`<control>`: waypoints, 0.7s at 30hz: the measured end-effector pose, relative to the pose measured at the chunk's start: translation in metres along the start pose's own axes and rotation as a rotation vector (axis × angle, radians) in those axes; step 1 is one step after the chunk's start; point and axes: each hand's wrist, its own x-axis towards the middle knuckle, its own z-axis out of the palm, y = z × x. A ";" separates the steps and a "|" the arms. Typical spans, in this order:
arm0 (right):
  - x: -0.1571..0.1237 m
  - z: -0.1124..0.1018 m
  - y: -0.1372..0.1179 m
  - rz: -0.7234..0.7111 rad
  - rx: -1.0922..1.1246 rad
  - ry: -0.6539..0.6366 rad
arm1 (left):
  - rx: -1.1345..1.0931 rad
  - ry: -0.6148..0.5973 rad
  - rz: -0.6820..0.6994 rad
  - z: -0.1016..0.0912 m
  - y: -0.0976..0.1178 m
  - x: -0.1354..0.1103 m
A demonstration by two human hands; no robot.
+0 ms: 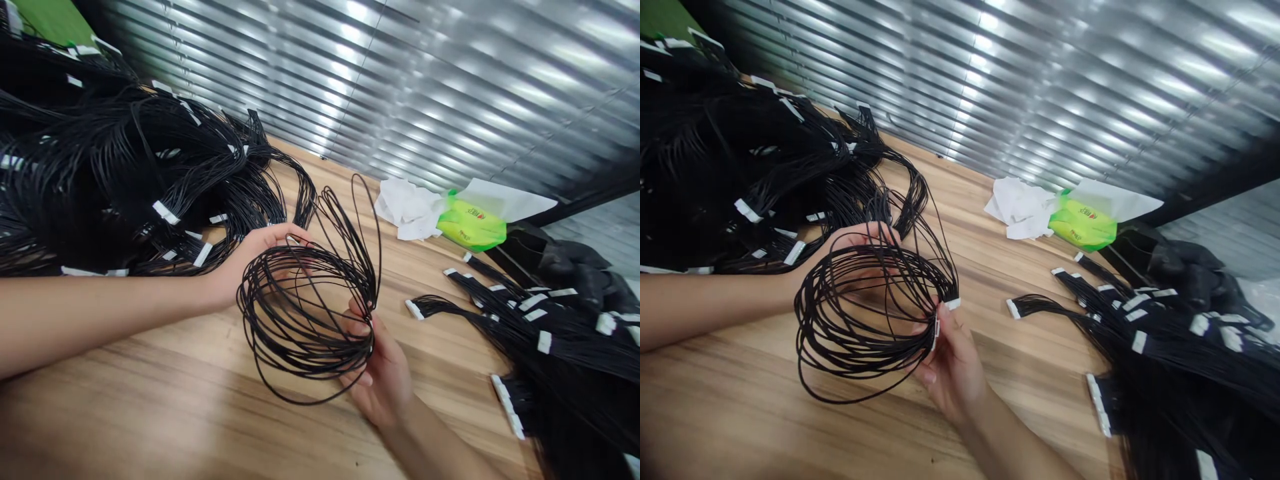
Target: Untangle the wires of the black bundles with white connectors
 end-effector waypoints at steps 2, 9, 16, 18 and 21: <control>0.000 -0.001 -0.001 -0.019 0.024 -0.006 | -0.054 0.035 0.010 0.001 0.002 0.002; 0.002 -0.005 -0.009 -0.063 0.119 -0.008 | -0.012 0.038 -0.022 0.009 0.003 0.001; 0.002 -0.004 -0.010 -0.056 0.132 0.056 | 0.055 0.040 0.251 0.001 -0.007 0.003; 0.002 -0.003 -0.010 -0.069 0.120 0.071 | 0.151 0.021 0.248 -0.001 -0.014 0.004; 0.002 0.002 -0.007 -0.131 0.066 0.092 | 0.266 -0.047 0.253 -0.004 -0.022 0.005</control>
